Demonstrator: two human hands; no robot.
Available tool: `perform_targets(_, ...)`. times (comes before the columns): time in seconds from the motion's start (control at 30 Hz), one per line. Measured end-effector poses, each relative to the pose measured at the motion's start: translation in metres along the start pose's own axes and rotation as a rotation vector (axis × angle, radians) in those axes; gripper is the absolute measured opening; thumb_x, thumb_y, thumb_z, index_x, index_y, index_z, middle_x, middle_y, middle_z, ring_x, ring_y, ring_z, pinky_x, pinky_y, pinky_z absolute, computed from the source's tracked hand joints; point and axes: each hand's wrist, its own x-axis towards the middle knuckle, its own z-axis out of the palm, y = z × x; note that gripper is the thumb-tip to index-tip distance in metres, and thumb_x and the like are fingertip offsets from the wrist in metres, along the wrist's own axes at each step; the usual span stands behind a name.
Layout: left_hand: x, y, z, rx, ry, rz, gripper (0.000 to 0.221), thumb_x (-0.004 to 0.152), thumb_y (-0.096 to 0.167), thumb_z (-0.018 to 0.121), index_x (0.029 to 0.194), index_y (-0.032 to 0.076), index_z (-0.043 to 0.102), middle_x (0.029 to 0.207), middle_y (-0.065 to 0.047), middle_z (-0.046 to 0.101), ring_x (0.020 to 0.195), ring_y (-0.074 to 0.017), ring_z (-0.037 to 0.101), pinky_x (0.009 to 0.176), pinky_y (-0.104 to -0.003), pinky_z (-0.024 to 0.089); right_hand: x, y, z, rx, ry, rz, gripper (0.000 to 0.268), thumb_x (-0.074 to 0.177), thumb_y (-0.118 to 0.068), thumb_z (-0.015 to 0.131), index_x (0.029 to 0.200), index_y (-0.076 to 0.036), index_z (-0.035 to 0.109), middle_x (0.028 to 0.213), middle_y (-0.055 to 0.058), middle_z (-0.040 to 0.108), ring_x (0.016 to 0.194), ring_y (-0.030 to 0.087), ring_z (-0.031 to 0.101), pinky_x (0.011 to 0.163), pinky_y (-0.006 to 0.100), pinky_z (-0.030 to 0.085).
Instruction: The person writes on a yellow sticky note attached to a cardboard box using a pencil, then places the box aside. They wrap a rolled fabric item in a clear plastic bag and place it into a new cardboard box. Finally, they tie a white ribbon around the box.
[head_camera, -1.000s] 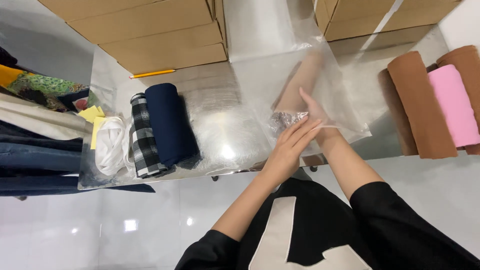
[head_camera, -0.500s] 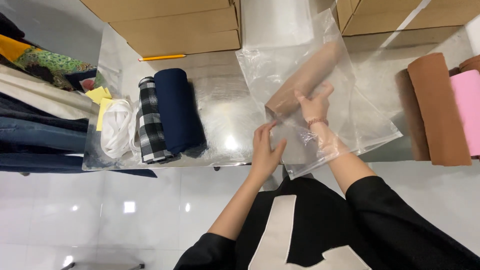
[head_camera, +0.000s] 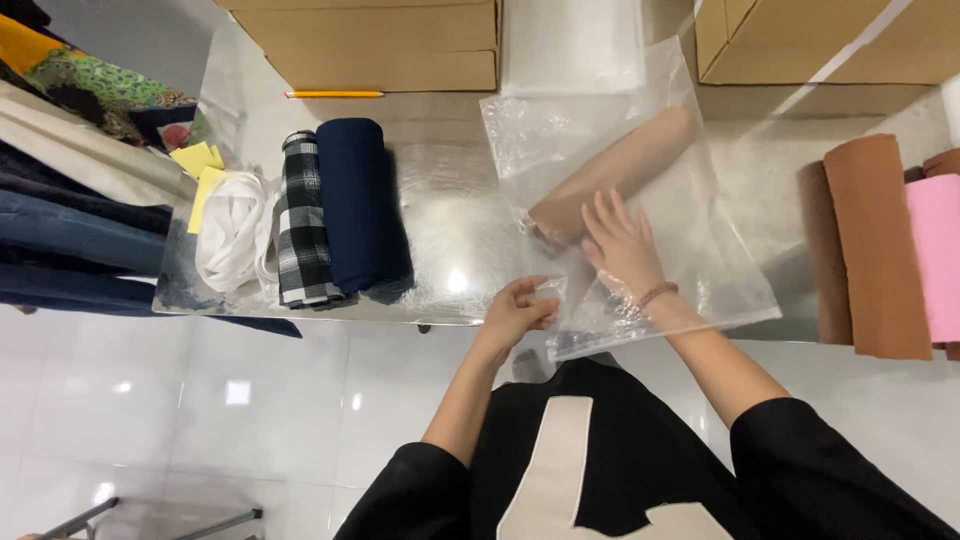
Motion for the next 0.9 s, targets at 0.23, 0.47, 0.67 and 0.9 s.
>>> perform_targets(0.23, -0.027, 0.007, -0.056, 0.037, 0.066, -0.006, 0.058, 0.089, 0.008, 0.087, 0.139, -0.007, 0.064, 0.081, -0.006, 0.067, 0.077, -0.0148, 0.072, 0.076, -0.025, 0.067, 0.033, -0.087, -0.006, -0.07, -0.091, 0.088, 0.08, 0.108, -0.052, 0.044, 0.171, -0.01, 0.02, 0.18, 0.021, 0.006, 0.167, 0.037, -0.003, 0.125, 0.075, 0.001)
perform_targets(0.47, -0.038, 0.013, -0.06, -0.011, 0.053, 0.008, 0.056, 0.088, 0.007, 0.087, 0.138, -0.007, 0.066, 0.079, -0.006, 0.07, 0.076, -0.0157, 0.074, 0.076, -0.027, 0.068, 0.077, -0.055, -0.021, 0.023, -0.075, 0.024, 0.069, 0.112, -0.054, 0.036, 0.172, -0.027, 0.017, 0.182, 0.004, -0.004, 0.167, 0.025, -0.005, 0.124, 0.078, -0.002)
perform_targets(0.67, -0.038, 0.031, -0.055, 0.045, -0.007, -0.083, 0.051, 0.089, 0.014, 0.086, 0.133, -0.005, 0.069, 0.087, -0.009, 0.072, 0.081, -0.0192, 0.076, 0.076, -0.032, 0.069, 0.058, -0.028, -0.026, -0.065, 0.021, 0.137, 0.058, 0.11, -0.051, 0.041, 0.167, -0.046, 0.029, 0.184, -0.004, -0.002, 0.167, 0.028, -0.005, 0.123, 0.08, 0.003)
perform_targets(0.9, 0.057, -0.016, -0.03, 0.082, 0.127, -0.015, 0.039, 0.085, 0.025, 0.094, 0.113, 0.002, 0.078, 0.082, -0.009, 0.073, 0.074, -0.0171, 0.074, 0.064, -0.028, 0.066, 0.067, -0.023, -0.022, -0.043, -0.066, 0.227, 0.057, 0.11, -0.054, 0.039, 0.165, -0.053, 0.027, 0.182, -0.01, -0.011, 0.166, 0.032, -0.009, 0.123, 0.08, 0.011)
